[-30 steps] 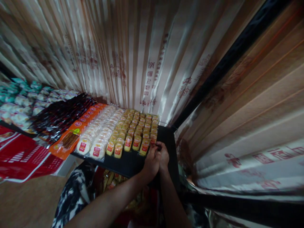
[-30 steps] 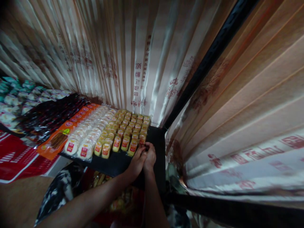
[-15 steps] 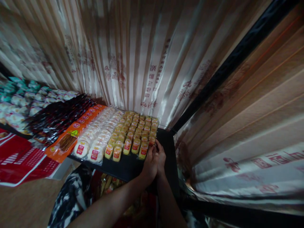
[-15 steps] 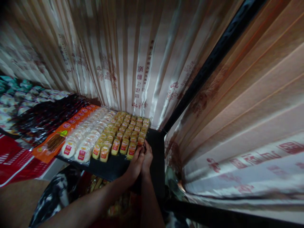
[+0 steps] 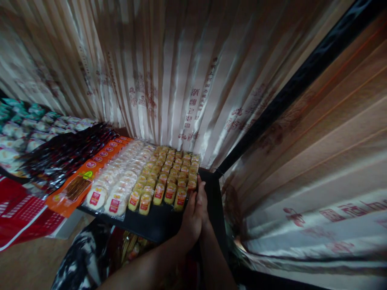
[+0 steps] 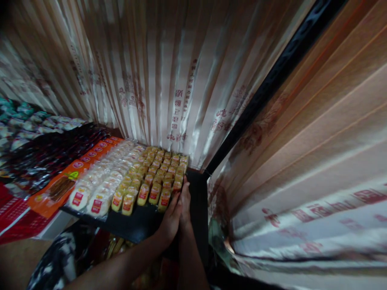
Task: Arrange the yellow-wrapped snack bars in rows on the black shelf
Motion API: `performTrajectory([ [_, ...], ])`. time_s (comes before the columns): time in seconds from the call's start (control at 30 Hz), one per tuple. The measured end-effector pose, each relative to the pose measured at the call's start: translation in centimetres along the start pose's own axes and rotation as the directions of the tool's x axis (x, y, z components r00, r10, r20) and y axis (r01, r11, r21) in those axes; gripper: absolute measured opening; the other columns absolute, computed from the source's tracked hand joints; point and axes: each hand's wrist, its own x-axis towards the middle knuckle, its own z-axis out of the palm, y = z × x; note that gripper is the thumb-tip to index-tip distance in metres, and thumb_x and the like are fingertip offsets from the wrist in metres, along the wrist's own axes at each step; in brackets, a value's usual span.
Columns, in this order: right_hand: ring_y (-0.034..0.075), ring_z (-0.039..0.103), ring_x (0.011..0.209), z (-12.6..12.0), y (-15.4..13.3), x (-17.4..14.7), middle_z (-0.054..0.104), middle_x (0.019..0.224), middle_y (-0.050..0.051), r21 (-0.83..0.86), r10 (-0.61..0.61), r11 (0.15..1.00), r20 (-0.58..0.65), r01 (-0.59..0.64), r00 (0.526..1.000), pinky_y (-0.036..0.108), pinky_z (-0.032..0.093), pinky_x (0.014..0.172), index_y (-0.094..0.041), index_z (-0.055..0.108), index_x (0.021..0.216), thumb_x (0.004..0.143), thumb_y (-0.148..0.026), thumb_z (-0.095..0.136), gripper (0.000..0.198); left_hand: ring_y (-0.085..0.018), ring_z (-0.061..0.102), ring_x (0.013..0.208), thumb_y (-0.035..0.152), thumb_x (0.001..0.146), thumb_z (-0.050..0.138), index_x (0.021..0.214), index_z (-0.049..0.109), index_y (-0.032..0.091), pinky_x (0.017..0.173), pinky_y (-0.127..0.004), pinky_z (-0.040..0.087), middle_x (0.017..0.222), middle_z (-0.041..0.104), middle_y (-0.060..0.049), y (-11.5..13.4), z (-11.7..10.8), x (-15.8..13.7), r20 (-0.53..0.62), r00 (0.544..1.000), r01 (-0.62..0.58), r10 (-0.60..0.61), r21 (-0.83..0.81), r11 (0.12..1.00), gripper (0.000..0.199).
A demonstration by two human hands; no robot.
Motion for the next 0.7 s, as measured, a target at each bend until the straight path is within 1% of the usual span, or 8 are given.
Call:
performTrajectory([
  [0.1,0.02,0.038,0.13,0.5,-0.1,0.2,0.046,0.138,0.004,0.116,0.107,0.987,0.047,-0.111,0.993,0.036,0.025,0.11,-0.022,0.043,0.134,0.083,-0.067,0.027,0.07,-0.021,0.03,0.134,0.042,0.084,0.045,0.129,0.047,0.011,0.114,-0.031,0.017,0.143,0.038,-0.01,-0.3,0.0,0.4,-0.025,1.0,0.001,0.0,0.035,0.999,0.055],
  [0.17,0.02,0.037,0.13,0.5,-0.1,0.6,0.044,0.139,0.004,0.15,0.166,0.974,0.043,-0.17,0.985,0.035,0.023,0.11,-0.023,0.043,0.134,0.081,-0.069,0.029,0.072,-0.02,0.027,0.136,0.039,0.085,0.044,0.131,0.046,0.011,0.115,-0.032,0.016,0.144,0.035,-0.01,-0.4,-0.1,0.4,-0.036,0.999,0.007,-0.005,0.054,0.998,0.054],
  [0.3,0.018,0.027,0.135,0.4,0.8,2.5,0.033,0.145,0.002,0.21,0.223,0.957,-0.089,-0.201,0.971,0.034,0.018,0.112,-0.02,0.039,0.136,0.08,-0.071,0.027,0.077,-0.019,0.026,0.136,0.034,0.087,0.039,0.133,0.043,0.009,0.114,-0.033,0.017,0.145,0.033,-0.011,-0.6,-0.3,0.1,-0.022,1.0,0.003,-0.001,0.079,0.997,0.052],
  [0.37,0.017,0.025,0.136,0.5,1.3,3.8,0.03,0.146,0.001,0.264,0.262,0.938,-0.114,-0.225,0.958,0.034,0.019,0.112,-0.02,0.036,0.138,0.081,-0.07,0.024,0.076,-0.019,0.026,0.136,0.035,0.087,0.04,0.133,0.042,0.009,0.114,-0.032,0.017,0.146,0.032,-0.011,-0.6,-0.3,0.1,-0.022,1.0,0.006,-0.004,0.081,0.997,0.053],
  [0.47,0.016,0.033,0.133,1.1,1.3,5.3,0.037,0.143,-0.002,0.294,0.306,0.918,-0.091,-0.268,0.948,0.031,0.026,0.109,-0.023,0.04,0.136,0.082,-0.068,0.02,0.073,-0.019,0.024,0.137,0.038,0.086,0.04,0.132,0.043,0.01,0.114,-0.032,0.015,0.146,0.032,-0.01,-0.5,-0.2,0.1,-0.019,1.0,0.016,-0.014,0.077,0.997,0.054],
  [0.6,0.017,0.05,0.12,2.3,0.4,5.5,0.056,0.127,-0.003,0.305,0.32,0.899,0.036,-0.315,0.947,0.03,0.04,0.1,-0.029,0.048,0.13,0.083,-0.068,0.025,0.066,-0.018,0.022,0.138,0.041,0.086,0.039,0.129,0.047,0.012,0.115,-0.032,0.013,0.146,0.033,-0.009,-0.1,-0.4,0.1,-0.014,1.0,0.014,-0.012,0.089,0.996,0.053],
  [0.67,0.018,0.05,0.12,2.4,0.3,5.4,0.058,0.126,-0.003,0.322,0.293,0.898,0.07,-0.3,0.954,0.031,0.04,0.1,-0.028,0.05,0.129,0.082,-0.067,0.028,0.064,-0.018,0.022,0.137,0.041,0.086,0.038,0.129,0.047,0.012,0.115,-0.032,0.013,0.146,0.033,-0.01,0.0,-0.5,0.1,-0.009,1.0,0.023,-0.022,0.093,0.995,0.053],
  [0.7,0.017,0.046,0.124,2.4,0.5,5.4,0.056,0.128,-0.002,0.319,0.274,0.906,0.056,-0.278,0.96,0.03,0.038,0.103,-0.027,0.051,0.128,0.082,-0.067,0.029,0.064,-0.018,0.023,0.137,0.041,0.086,0.038,0.129,0.047,0.012,0.115,-0.032,0.013,0.145,0.033,-0.01,0.1,-0.5,0.1,-0.009,1.0,0.027,-0.026,0.092,0.995,0.053],
])
